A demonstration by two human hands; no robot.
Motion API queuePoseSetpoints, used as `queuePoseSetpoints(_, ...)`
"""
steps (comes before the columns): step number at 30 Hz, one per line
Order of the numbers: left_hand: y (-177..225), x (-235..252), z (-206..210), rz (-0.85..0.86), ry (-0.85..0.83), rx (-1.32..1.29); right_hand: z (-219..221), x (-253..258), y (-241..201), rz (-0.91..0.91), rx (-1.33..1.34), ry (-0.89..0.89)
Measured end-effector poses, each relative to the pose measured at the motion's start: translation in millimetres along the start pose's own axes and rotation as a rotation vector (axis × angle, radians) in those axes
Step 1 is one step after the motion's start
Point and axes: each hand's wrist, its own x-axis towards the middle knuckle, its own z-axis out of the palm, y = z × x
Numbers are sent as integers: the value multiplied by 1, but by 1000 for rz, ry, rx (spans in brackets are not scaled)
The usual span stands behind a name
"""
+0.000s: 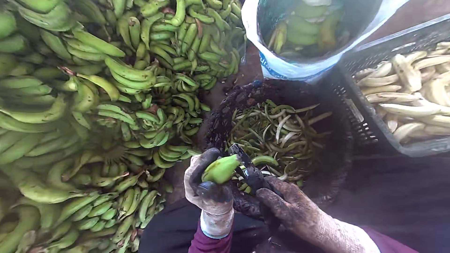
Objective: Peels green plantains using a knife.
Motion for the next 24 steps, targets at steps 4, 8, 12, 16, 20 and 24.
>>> queuePoseSetpoints(4, 8, 27, 7, 94, -69, -58, -1, 2, 2, -98, -122, -59)
queuePoseSetpoints(8, 5, 55, 14, -538, 117, -570, -30, 12, 7, 10, -252, -130)
queuePoseSetpoints(12, 6, 63, 13, -826, 61, -409, -69, 21, -21, -458, -582, 105)
queuePoseSetpoints(16, 9, 47, 27, -951, -130, -360, -74, 38, -25, -604, -764, 244)
queuePoseSetpoints(20, 10, -3, 46, -1162, 31, -429, -81, 81, -3, -736, -984, 733)
queuePoseSetpoints(24, 10, -14, 26, -1108, 78, -501, -105, 71, -16, -619, -977, 643)
